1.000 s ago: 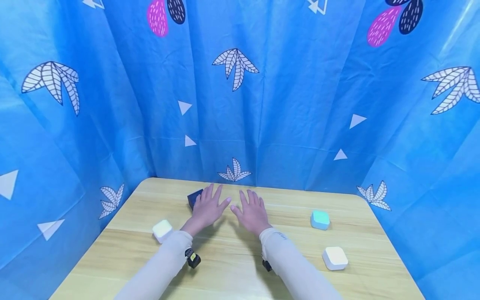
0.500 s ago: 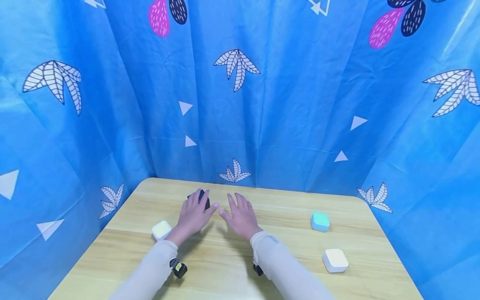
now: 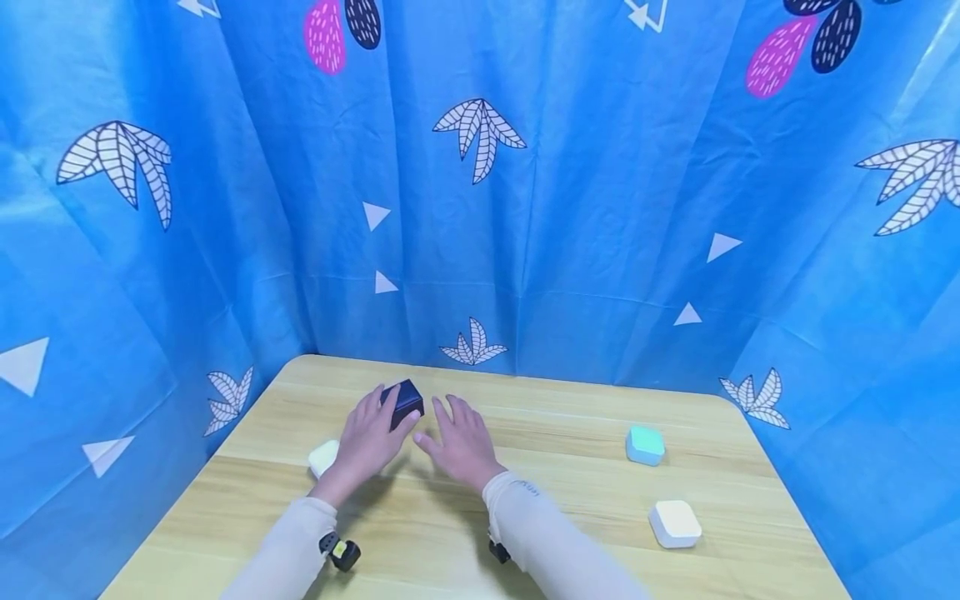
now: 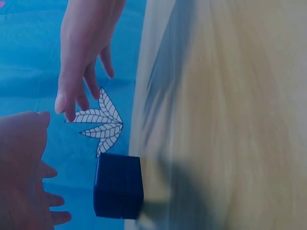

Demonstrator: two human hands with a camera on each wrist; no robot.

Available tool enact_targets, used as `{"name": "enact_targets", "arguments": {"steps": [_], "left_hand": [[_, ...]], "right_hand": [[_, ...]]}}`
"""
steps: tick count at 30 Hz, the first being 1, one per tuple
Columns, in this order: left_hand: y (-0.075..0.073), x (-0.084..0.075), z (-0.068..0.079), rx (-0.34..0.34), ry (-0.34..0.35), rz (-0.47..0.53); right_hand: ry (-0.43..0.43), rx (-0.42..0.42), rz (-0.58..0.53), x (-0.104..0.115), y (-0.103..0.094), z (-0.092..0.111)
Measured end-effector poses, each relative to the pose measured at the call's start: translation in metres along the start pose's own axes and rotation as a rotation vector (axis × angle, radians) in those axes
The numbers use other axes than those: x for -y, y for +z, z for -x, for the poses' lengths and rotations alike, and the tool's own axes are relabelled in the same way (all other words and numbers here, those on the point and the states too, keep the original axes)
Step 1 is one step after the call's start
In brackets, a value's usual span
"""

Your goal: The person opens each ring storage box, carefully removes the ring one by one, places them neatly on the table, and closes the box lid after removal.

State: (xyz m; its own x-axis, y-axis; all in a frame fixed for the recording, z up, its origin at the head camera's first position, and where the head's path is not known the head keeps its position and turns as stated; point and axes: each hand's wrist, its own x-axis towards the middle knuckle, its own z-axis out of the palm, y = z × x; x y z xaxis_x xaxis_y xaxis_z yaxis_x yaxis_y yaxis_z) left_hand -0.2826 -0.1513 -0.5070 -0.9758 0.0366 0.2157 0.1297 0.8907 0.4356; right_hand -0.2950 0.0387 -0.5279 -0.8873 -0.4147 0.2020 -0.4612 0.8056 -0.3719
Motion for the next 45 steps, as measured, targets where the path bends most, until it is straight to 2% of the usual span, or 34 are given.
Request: {"name": "enact_targets", "arguments": {"steps": [15, 28, 40, 45], "left_hand": [[-0.015, 0.035, 0.024, 0.009, -0.076, 0.061], [-0.018, 0.06, 0.049, 0.02, -0.148, 0.076], [-0.022, 0.076, 0.06, 0.031, -0.18, 0.062], [-0.025, 0.079, 0.064, 0.01, -0.173, 0.062]], "right_hand": [[-0.049, 0.042, -0.041, 0.027, 0.012, 0.008], [-0.093, 0.109, -0.139, 0.042, 0.026, 0.01], [-0.124, 0.121, -0.171, 0.049, 0.037, 0.005], [-0.142, 0.122, -0.161, 0.052, 0.042, 0.001]]}}
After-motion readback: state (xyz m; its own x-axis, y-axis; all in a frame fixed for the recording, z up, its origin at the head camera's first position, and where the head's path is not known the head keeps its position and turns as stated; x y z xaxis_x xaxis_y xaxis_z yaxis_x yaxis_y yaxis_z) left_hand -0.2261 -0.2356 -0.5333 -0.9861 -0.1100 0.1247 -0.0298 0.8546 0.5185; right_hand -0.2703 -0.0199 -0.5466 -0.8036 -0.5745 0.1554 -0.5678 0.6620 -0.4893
